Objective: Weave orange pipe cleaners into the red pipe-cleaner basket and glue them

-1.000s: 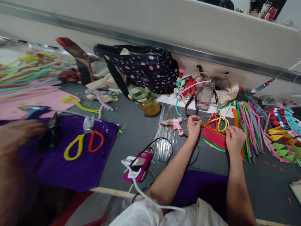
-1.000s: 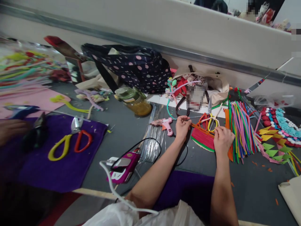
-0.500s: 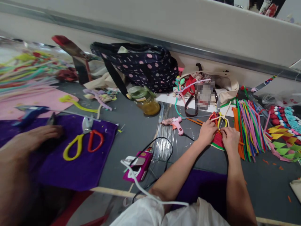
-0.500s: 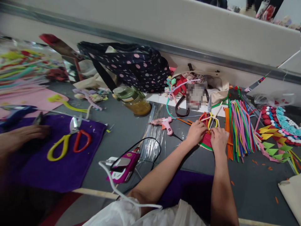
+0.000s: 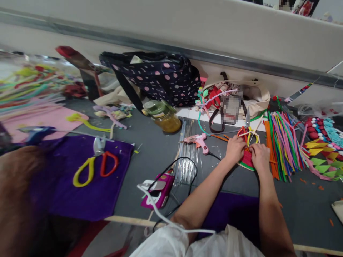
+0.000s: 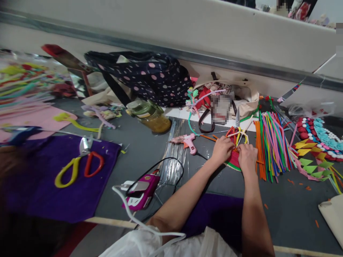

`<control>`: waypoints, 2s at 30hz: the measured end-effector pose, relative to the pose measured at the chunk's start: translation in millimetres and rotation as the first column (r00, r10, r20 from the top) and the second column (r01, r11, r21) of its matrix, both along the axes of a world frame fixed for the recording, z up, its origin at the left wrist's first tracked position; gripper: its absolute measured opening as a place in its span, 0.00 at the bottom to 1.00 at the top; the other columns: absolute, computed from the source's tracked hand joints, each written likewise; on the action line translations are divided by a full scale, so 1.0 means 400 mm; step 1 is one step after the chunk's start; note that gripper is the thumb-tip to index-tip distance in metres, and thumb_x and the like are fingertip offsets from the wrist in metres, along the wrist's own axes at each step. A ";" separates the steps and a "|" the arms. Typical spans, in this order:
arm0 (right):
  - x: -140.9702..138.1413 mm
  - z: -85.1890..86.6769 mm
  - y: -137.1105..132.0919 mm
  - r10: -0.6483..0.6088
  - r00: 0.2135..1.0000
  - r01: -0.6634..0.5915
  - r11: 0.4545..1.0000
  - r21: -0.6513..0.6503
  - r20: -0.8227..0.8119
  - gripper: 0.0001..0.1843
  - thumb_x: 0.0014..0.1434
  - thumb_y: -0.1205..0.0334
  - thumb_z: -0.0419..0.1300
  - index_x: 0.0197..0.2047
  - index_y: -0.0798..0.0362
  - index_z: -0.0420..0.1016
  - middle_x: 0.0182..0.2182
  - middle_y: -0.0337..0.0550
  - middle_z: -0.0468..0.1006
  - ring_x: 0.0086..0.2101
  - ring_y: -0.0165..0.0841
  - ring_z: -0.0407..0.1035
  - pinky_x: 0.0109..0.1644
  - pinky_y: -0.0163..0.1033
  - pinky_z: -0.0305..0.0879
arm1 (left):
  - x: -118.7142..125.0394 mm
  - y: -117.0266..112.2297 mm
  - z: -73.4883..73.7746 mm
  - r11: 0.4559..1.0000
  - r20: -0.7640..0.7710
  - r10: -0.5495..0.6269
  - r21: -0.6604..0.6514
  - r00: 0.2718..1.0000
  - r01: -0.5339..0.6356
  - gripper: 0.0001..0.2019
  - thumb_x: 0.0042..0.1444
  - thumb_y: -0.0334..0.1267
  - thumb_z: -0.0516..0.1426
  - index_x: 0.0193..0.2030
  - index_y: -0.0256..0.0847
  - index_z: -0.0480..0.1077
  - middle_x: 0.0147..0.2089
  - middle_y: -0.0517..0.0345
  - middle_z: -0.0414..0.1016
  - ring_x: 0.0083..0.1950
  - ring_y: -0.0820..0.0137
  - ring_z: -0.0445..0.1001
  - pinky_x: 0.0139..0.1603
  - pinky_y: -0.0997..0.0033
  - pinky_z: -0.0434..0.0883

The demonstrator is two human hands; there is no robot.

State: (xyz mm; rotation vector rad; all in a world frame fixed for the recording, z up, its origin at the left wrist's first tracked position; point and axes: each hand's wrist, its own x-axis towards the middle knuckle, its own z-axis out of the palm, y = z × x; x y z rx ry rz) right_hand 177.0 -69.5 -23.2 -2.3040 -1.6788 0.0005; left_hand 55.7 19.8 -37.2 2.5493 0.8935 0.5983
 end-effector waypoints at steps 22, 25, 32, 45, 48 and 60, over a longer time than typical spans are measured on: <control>0.006 -0.008 -0.004 0.051 0.999 -0.050 0.999 -0.010 0.006 0.08 0.62 0.65 0.54 0.37 0.49 0.75 0.35 0.43 0.77 0.39 0.37 0.63 0.39 0.41 0.45 | -0.002 0.003 -0.001 1.000 -0.022 -0.026 0.001 0.999 0.026 0.09 0.58 0.32 0.53 0.34 0.43 0.76 0.36 0.50 0.73 0.46 0.60 0.64 0.43 0.58 0.62; 0.018 -0.016 -0.010 0.039 0.999 -0.038 0.999 0.015 -0.030 0.08 0.63 0.63 0.54 0.38 0.48 0.76 0.36 0.42 0.78 0.40 0.37 0.63 0.40 0.41 0.46 | -0.009 0.011 -0.004 0.998 0.036 -0.054 -0.021 0.998 0.055 0.10 0.59 0.32 0.53 0.37 0.43 0.77 0.38 0.51 0.74 0.46 0.61 0.64 0.45 0.60 0.63; 0.020 -0.016 -0.015 0.035 0.999 -0.035 0.999 -0.013 0.016 0.08 0.62 0.64 0.55 0.38 0.49 0.76 0.36 0.43 0.77 0.40 0.37 0.63 0.40 0.41 0.46 | -0.023 0.023 -0.012 0.998 0.093 -0.065 -0.001 0.994 0.065 0.11 0.59 0.32 0.52 0.36 0.42 0.77 0.37 0.50 0.74 0.44 0.62 0.63 0.47 0.59 0.65; 0.048 -0.020 -0.027 -0.114 0.960 0.190 0.937 0.295 -0.257 0.12 0.61 0.57 0.54 0.41 0.53 0.76 0.36 0.46 0.77 0.39 0.37 0.66 0.45 0.40 0.58 | -0.044 0.021 0.003 0.995 0.241 0.081 -0.075 0.967 -0.065 0.05 0.56 0.32 0.56 0.35 0.42 0.75 0.37 0.53 0.75 0.43 0.62 0.65 0.48 0.62 0.65; 0.064 -0.024 -0.034 -0.239 0.924 0.317 0.915 0.249 -0.297 0.16 0.61 0.56 0.53 0.46 0.55 0.75 0.37 0.49 0.79 0.39 0.39 0.68 0.43 0.41 0.60 | -0.059 0.027 0.009 0.982 0.324 0.171 -0.133 0.930 -0.135 0.06 0.57 0.32 0.55 0.37 0.43 0.74 0.39 0.54 0.76 0.43 0.63 0.66 0.47 0.62 0.65; 0.087 -0.040 -0.041 -0.141 0.562 0.513 0.832 0.210 -0.815 0.13 0.51 0.54 0.60 0.36 0.54 0.77 0.27 0.45 0.80 0.30 0.37 0.74 0.36 0.40 0.66 | -0.078 0.050 0.003 0.752 0.626 0.655 -0.597 0.423 -0.280 0.10 0.53 0.37 0.59 0.43 0.41 0.69 0.42 0.54 0.71 0.43 0.68 0.70 0.43 0.70 0.66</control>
